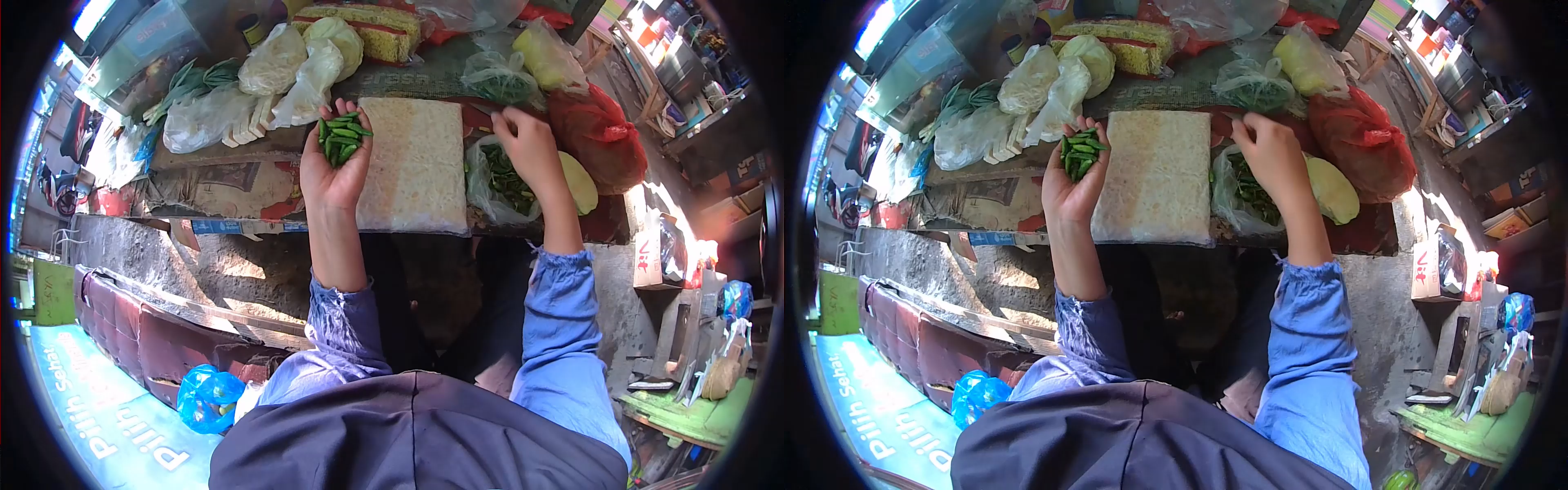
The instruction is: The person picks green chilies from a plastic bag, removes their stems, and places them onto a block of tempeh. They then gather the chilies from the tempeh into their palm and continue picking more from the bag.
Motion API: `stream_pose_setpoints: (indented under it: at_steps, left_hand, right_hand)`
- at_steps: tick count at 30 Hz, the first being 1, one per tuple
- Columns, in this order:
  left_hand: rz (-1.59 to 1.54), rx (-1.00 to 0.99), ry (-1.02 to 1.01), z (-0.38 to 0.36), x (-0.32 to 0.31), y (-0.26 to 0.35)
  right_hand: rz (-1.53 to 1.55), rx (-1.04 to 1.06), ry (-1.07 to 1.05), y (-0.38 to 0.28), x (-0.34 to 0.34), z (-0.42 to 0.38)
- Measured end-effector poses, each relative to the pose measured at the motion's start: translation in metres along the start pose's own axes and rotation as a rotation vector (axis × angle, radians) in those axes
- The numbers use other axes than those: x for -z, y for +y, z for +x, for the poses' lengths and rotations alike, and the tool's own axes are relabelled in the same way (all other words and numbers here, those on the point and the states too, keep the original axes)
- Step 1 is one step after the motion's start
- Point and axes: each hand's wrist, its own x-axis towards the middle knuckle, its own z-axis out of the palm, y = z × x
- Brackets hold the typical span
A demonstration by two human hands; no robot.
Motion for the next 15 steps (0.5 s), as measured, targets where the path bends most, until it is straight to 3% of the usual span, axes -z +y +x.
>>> stream_pose_setpoints:
  at_steps: [4,7,9,11,15]
  left_hand:
    - [0.058,0.053,-0.025,-0.005,0.002,-0.012]
    - [0.062,0.142,-0.036,-0.009,0.005,-0.018]
    - [0.060,0.132,-0.021,-0.014,0.006,-0.023]
    - [0.020,0.152,0.025,-0.022,0.007,-0.027]
    - [0.010,0.185,0.050,-0.048,0.012,-0.036]
  right_hand:
    - [-0.080,0.084,-0.077,0.031,0.000,-0.030]
    - [-0.238,0.221,0.066,0.035,-0.001,-0.037]
    - [-0.187,0.181,0.083,0.027,-0.009,-0.034]
    - [-0.216,0.335,0.019,0.013,-0.021,-0.036]
    - [-0.381,0.237,-0.060,0.013,-0.055,-0.034]
